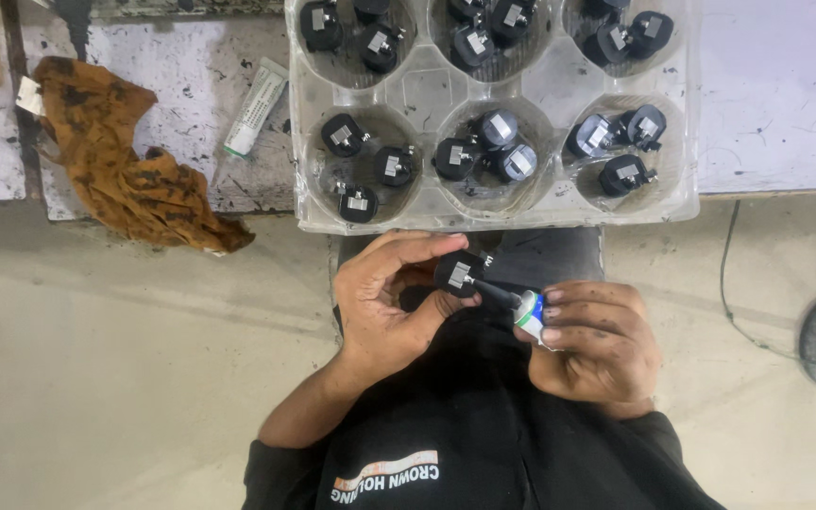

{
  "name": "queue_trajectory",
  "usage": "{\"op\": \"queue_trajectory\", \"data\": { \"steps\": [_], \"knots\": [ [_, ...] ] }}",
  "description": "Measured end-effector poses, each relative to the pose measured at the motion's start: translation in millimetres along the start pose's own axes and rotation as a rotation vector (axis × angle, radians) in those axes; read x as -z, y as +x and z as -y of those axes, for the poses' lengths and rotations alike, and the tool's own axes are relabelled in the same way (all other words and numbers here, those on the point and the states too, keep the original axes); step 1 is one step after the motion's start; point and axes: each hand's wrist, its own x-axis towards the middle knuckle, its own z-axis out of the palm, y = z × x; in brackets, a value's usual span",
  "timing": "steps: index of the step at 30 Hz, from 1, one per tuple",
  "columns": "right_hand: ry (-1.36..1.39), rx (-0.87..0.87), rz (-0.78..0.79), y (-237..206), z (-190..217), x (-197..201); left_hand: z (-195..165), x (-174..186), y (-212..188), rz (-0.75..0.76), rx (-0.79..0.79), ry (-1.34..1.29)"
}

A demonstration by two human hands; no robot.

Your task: The person holds a tube of adhesive and squeezes it onto black plastic components, working on one part at a time and placing the treated parts into a plastic tray on the workbench. They occasionally wipe the tube tip on a cloth and reach into the tray for the next part.

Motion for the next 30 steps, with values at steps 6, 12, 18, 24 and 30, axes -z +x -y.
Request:
{"op": "queue_trajectory", "data": {
  "steps": [6,12,18,24,30],
  "knots": [
    [-0.072,-0.001,-0.063,9.8,7.5,-2.8,3.4,-1.1,-0.5,0.010,0.018,-0.008],
    [-0.074,-0.054,-0.051,7.0,10.7,-1.3,3.1,-1.2,-0.2,0.021,0.033,-0.022],
    [-0.066,-0.032,-0.013,4.3,5.2,0.5,7.2,-1.2,0.6,0.022,0.025,-0.068],
    [-0.101,-0.045,-0.035,2.9,8.9,-3.1,14.0,-2.3,-4.7,-0.001,0.048,-0.104],
    [-0.102,-0.017,-0.050,6.6,12.9,-4.0,30.7,-10.0,-10.9,-0.015,0.117,-0.325]
  ]
}}
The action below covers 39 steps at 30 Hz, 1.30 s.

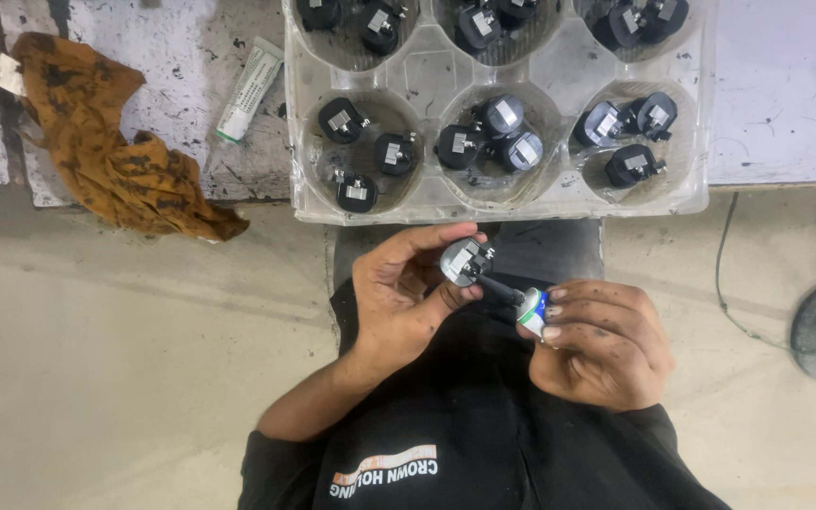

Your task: The person holds a tube of adhesive and squeezes it onto black plastic components, working on one part at a time and placing the treated parts into a plastic tray on the workbench. They occasionally wipe the tube tip on a cloth and reach into the tray for the next part.

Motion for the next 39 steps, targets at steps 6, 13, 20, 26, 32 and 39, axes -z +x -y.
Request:
{"op": "queue_trajectory", "data": {
  "steps": [6,13,20,26,32,39],
  "knots": [
    [-0.012,-0.016,0.019,-2.8,-2.1,0.9,9.1,1.5,-4.0,0.029,0.069,-0.105],
    [0.152,0.021,-0.133,-8.8,-16.2,-3.9,10.0,0.8,-15.3,0.106,0.129,-0.267],
    [0.118,-0.035,-0.046,-9.2,-9.6,-1.0,23.8,5.6,-17.1,0.123,0.223,-0.449],
    [0.062,-0.020,0.035,-6.0,-9.9,1.1,25.8,8.8,-19.0,0.118,0.266,-0.461],
    [0.010,-0.049,0.038,-8.2,-5.7,1.3,27.0,9.9,-18.0,0.113,0.278,-0.472],
    [0.026,-0.039,0.049,-4.8,-5.6,0.2,33.0,16.1,-21.3,0.109,0.288,-0.475]
  ]
}}
